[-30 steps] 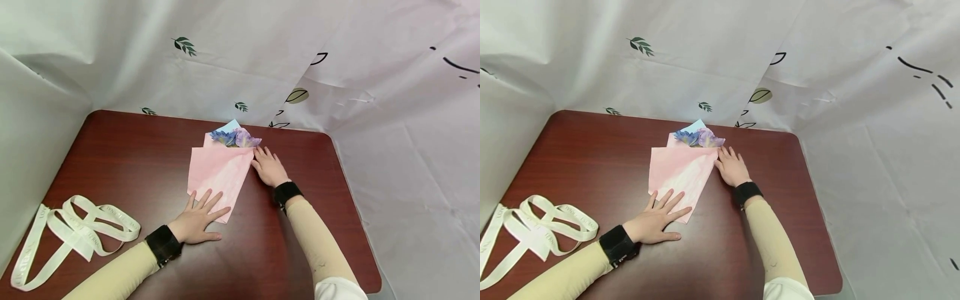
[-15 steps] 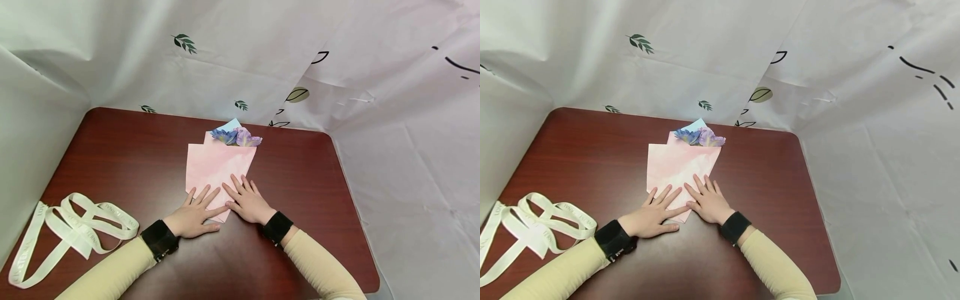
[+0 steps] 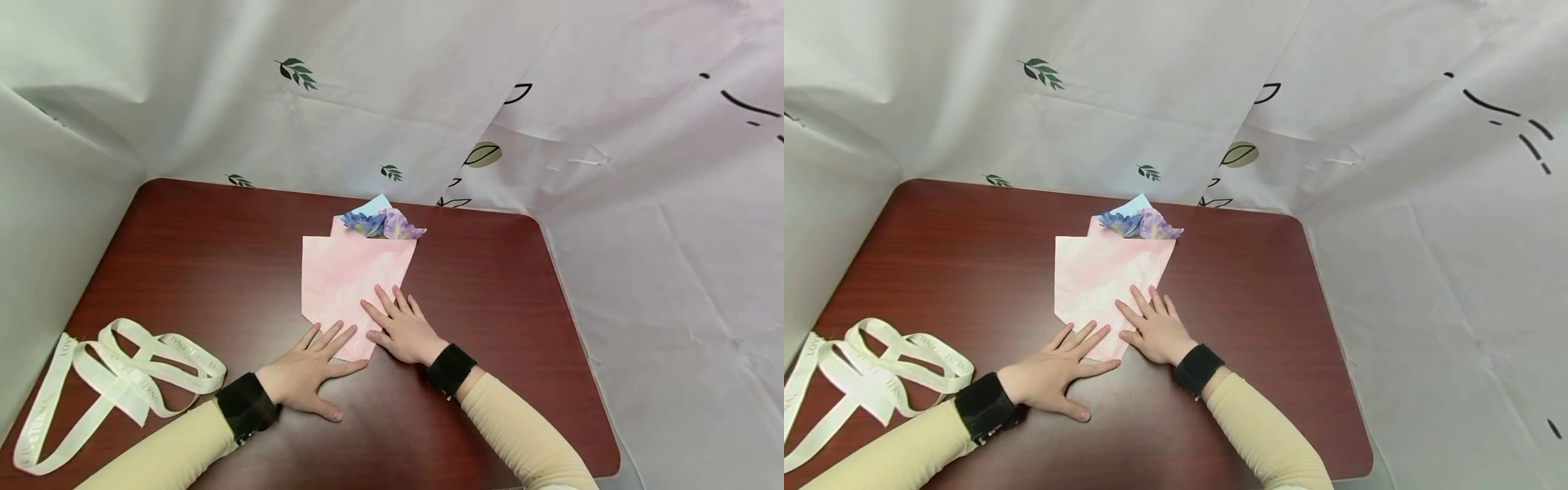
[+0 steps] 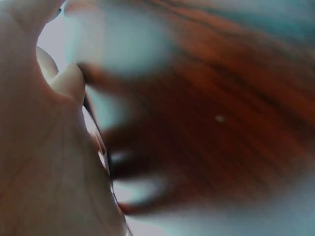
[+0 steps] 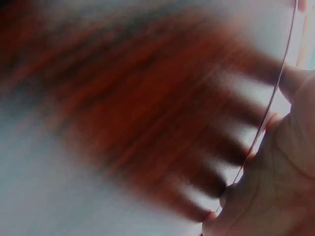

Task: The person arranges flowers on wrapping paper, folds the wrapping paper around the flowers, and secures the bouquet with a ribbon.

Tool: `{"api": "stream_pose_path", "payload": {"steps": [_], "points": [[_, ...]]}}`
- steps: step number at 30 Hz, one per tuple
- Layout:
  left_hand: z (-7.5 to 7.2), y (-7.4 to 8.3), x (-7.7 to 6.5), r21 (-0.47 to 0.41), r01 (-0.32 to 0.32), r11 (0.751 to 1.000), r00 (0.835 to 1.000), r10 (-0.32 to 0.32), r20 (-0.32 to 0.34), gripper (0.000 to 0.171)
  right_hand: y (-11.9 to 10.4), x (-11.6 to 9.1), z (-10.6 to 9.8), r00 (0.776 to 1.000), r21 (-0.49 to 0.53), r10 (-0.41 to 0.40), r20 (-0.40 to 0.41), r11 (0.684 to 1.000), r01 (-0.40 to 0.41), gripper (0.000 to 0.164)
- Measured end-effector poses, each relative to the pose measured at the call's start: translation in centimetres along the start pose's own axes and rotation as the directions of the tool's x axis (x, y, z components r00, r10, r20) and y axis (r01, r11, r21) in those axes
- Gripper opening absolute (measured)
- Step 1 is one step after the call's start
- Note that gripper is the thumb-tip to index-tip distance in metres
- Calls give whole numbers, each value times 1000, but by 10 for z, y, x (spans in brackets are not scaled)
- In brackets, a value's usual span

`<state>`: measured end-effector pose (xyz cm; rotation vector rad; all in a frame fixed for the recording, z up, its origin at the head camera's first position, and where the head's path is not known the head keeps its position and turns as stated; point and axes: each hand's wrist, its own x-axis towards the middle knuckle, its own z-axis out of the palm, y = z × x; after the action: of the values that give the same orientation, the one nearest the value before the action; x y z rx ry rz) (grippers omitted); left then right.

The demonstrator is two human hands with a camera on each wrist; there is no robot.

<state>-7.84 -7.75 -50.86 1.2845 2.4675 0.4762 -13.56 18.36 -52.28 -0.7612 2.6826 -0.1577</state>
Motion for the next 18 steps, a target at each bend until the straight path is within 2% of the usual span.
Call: {"api": "stream_pose_path", "payload": {"steps": [4,8,11,14,18], "points": [[-2,3,-2,-35,-3,999,1000,3,18,93,1,1,0,1000,-10,0,13,1000,0,64],[-10,2,-3,-106,56,993,991,-43,126,80,1,1,1,1000,-2,1,14,1000,-1,64],[-17,3,-3,-116,104,988,980,-81,183,74,1,1,3,1000,19,-6,8,1000,6,64],[-22,9,-2,-88,117,989,980,-101,172,75,1,1,3,1000,21,-2,11,1000,2,63],[-26,18,6,-34,135,990,989,-133,68,81,1,0,1,1000,7,-2,-3,1000,2,63]]}}
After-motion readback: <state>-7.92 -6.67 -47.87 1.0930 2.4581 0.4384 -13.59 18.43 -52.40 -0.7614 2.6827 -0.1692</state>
